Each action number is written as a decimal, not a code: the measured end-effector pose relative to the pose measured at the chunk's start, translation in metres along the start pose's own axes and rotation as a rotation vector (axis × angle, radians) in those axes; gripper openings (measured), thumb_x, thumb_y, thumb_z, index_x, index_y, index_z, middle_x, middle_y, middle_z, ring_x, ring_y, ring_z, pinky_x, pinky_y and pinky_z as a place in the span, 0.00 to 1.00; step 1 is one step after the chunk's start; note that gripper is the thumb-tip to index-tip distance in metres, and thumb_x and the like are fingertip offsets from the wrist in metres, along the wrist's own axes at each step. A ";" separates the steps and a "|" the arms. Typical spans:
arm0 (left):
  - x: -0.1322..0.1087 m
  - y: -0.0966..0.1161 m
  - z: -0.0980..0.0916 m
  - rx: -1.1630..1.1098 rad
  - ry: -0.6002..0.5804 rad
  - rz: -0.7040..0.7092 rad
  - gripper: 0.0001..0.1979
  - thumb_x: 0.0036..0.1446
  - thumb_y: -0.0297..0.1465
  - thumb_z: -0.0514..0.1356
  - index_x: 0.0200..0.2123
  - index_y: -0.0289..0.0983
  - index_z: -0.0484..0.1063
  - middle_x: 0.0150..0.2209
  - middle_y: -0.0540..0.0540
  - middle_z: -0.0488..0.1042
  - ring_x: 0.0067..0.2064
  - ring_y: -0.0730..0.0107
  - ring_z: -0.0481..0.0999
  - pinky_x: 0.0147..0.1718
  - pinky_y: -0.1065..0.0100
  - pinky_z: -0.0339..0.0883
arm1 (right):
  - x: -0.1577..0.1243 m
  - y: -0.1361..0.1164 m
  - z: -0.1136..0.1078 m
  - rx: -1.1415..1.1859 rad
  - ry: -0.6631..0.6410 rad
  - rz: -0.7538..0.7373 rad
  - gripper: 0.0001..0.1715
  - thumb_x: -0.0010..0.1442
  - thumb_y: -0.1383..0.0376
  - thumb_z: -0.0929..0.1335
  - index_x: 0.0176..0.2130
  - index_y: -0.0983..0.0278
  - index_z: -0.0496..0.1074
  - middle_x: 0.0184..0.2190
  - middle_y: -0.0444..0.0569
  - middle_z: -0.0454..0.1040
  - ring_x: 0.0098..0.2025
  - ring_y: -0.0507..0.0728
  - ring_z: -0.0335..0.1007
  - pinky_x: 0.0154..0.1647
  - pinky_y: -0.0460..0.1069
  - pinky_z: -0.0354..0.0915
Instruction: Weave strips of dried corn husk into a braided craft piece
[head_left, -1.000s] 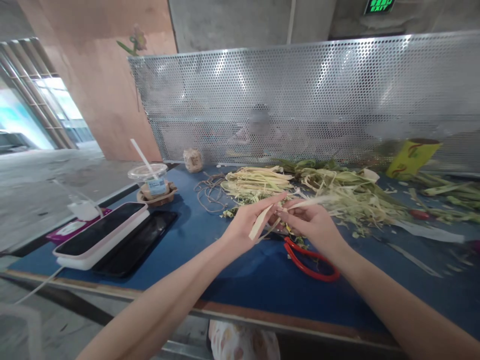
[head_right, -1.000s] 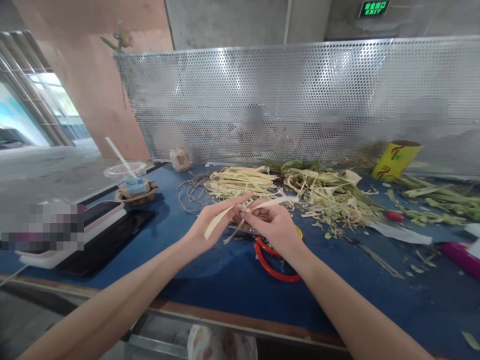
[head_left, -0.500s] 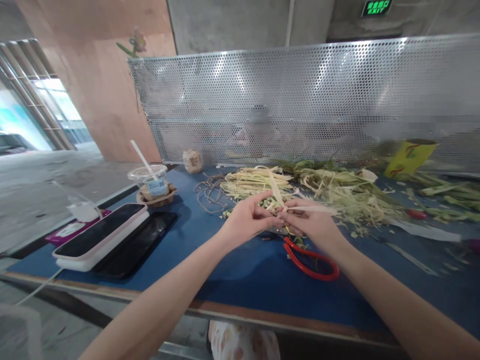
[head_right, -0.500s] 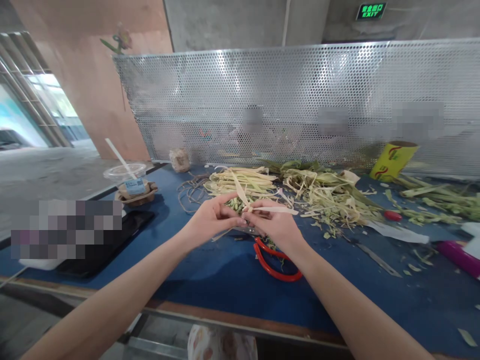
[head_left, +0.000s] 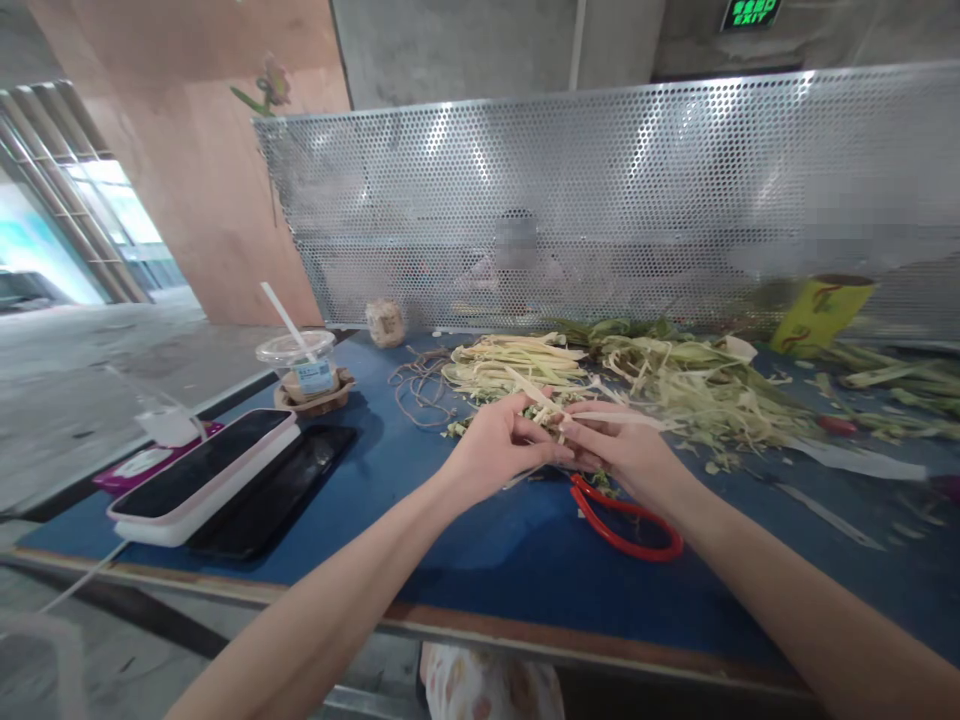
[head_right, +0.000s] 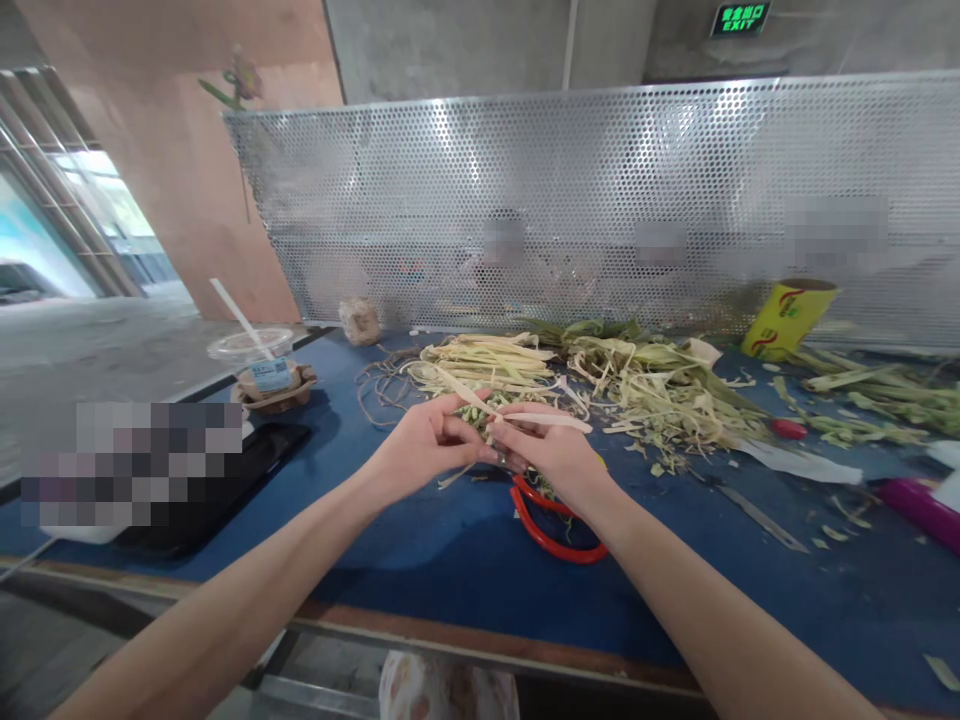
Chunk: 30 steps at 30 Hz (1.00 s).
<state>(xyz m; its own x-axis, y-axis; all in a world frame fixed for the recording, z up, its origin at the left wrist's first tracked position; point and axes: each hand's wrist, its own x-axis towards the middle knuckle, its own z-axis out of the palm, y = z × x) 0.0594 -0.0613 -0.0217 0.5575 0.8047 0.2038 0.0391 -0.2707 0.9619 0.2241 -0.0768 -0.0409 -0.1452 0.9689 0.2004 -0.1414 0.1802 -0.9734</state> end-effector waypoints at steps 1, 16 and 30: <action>0.000 -0.001 0.000 0.016 0.002 -0.002 0.35 0.42 0.33 0.64 0.54 0.33 0.58 0.24 0.49 0.76 0.23 0.76 0.68 0.26 0.74 0.59 | 0.000 0.001 0.000 0.020 0.000 0.009 0.15 0.45 0.59 0.72 0.31 0.65 0.68 0.14 0.38 0.63 0.15 0.46 0.53 0.16 0.44 0.52; -0.002 0.003 -0.001 -0.042 -0.023 -0.049 0.26 0.43 0.34 0.64 0.48 0.34 0.67 0.27 0.46 0.77 0.30 0.71 0.74 0.32 0.71 0.64 | 0.000 -0.012 -0.007 0.034 0.082 -0.038 0.14 0.47 0.58 0.70 0.30 0.65 0.69 0.19 0.42 0.68 0.16 0.47 0.58 0.17 0.45 0.55; 0.001 -0.004 0.011 -0.037 0.193 -0.102 0.11 0.43 0.33 0.63 0.31 0.33 0.75 0.26 0.45 0.77 0.25 0.74 0.72 0.20 0.75 0.61 | -0.005 -0.016 -0.006 -0.720 0.103 -0.267 0.16 0.55 0.57 0.63 0.21 0.62 0.63 0.15 0.41 0.65 0.13 0.50 0.63 0.19 0.47 0.58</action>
<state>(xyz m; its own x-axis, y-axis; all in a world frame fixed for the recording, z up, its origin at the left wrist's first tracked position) 0.0692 -0.0656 -0.0278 0.3833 0.9141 0.1322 0.0546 -0.1653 0.9847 0.2326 -0.0837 -0.0274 -0.0988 0.8814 0.4619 0.5176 0.4419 -0.7326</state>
